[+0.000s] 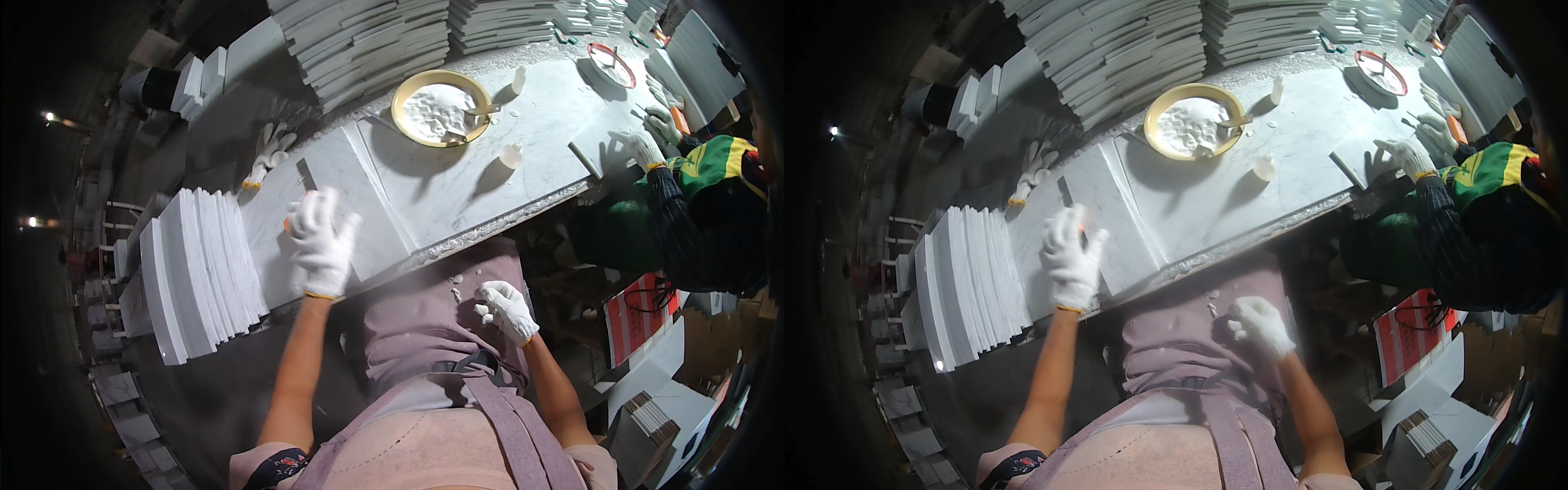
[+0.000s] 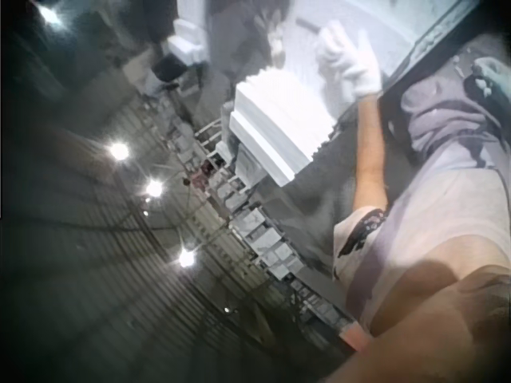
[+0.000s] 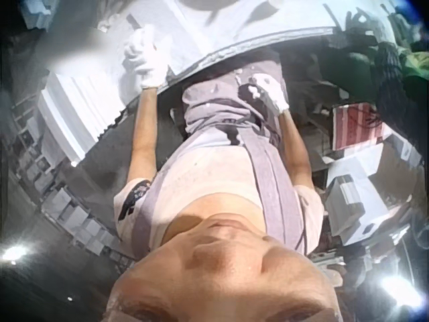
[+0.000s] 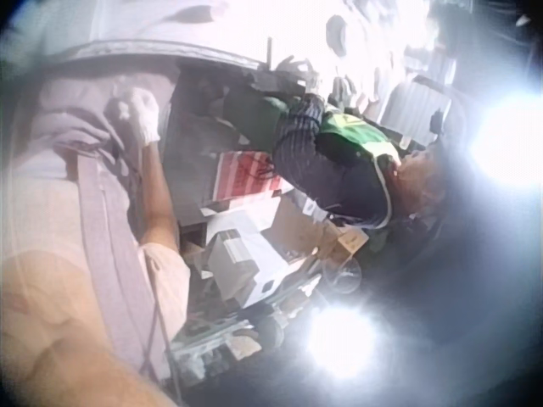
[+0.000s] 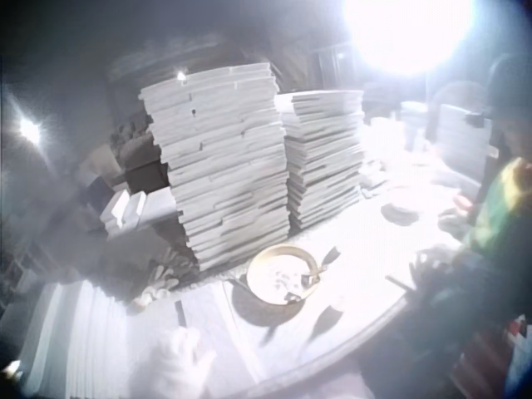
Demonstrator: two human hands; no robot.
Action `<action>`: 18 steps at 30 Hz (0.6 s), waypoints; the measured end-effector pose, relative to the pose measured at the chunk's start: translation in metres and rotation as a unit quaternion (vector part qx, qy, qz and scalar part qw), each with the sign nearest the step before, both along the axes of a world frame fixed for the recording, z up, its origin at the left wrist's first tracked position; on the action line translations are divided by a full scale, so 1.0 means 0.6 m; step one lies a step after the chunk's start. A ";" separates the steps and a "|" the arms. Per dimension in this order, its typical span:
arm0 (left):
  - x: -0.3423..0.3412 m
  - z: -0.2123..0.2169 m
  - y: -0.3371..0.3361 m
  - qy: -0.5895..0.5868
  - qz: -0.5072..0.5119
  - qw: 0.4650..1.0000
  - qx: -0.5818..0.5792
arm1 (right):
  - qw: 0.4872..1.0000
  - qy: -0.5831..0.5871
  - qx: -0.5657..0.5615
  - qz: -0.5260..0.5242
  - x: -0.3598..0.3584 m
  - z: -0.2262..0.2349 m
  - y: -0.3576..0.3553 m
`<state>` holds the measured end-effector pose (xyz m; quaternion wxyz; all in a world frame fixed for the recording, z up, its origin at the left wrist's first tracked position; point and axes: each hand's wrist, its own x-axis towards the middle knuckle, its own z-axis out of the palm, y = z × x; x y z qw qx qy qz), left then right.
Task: The person repeatedly scrapes and smooths the edges of white rectangular stone tiles using a metal scraper and an orange block. They handle each tile one at a time, scrape the edges, and place the finished tiles into a growing stack on the table.
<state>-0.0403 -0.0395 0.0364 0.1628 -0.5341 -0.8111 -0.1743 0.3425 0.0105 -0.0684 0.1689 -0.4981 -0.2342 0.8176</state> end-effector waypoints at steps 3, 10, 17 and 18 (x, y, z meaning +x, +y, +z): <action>0.126 -0.001 0.053 -0.144 -0.162 0.975 -0.056 | 1.000 -0.005 0.006 0.005 -0.003 -0.003 -0.003; 0.276 -0.009 0.212 -0.331 -0.209 0.916 -0.086 | 0.999 -0.034 -0.013 -0.018 0.000 0.003 -0.009; 0.275 -0.010 0.359 -0.338 -0.120 0.909 -0.212 | 0.925 -0.147 0.332 0.108 -0.006 -0.027 -0.025; 0.268 -0.012 0.374 -0.335 -0.139 0.909 -0.205 | 0.961 -0.125 0.230 0.087 -0.003 -0.030 -0.024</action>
